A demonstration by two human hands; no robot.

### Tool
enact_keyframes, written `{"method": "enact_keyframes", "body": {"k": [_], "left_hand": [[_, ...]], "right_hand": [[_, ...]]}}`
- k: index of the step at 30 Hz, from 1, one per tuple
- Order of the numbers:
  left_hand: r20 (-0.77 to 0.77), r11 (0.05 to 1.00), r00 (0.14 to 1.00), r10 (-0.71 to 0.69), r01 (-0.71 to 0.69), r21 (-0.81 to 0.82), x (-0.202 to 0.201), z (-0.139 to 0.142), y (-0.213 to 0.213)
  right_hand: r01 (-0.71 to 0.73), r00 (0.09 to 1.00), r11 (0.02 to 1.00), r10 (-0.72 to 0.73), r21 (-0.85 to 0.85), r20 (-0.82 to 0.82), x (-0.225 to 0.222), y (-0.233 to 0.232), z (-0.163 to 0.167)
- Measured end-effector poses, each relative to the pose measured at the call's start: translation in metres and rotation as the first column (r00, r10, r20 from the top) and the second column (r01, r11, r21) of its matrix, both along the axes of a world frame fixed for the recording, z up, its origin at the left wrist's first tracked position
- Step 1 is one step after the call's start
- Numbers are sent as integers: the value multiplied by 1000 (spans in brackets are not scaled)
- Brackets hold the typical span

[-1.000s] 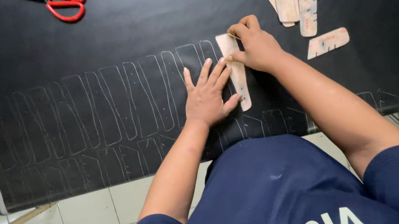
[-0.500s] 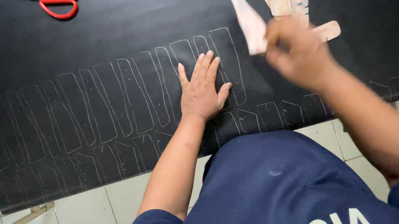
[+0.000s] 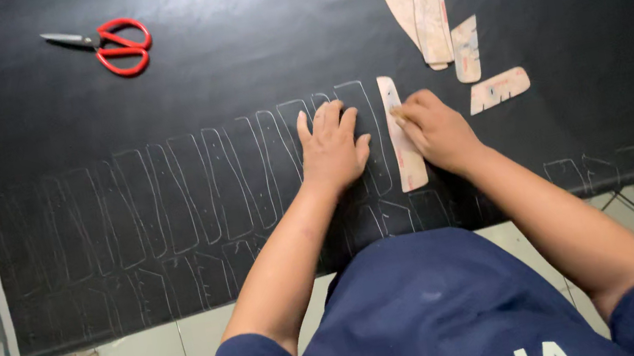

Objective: The person places a paper pattern on a large black sheet and traces its outline with a pencil. They repeat this process multiple times, moving the pattern to different positions on the sheet to create several identical outlines.

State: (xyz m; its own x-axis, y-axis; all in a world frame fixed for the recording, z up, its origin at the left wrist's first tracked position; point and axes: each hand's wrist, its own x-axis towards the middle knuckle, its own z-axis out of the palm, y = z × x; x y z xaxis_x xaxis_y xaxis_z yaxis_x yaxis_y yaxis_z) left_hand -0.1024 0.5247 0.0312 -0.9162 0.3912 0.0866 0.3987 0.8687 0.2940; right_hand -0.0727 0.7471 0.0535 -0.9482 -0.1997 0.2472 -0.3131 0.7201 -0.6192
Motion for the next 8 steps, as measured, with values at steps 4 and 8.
{"method": "enact_keyframes", "body": {"k": [4, 8], "left_hand": [[-153, 999, 988, 4, 3, 48, -39, 19, -4], [-118, 1000, 993, 30, -29, 5, -56, 55, -18]], "right_hand": [[70, 976, 989, -41, 132, -212, -66, -22, -3], [130, 912, 965, -25, 229, -410, -108, -40, -7]]}}
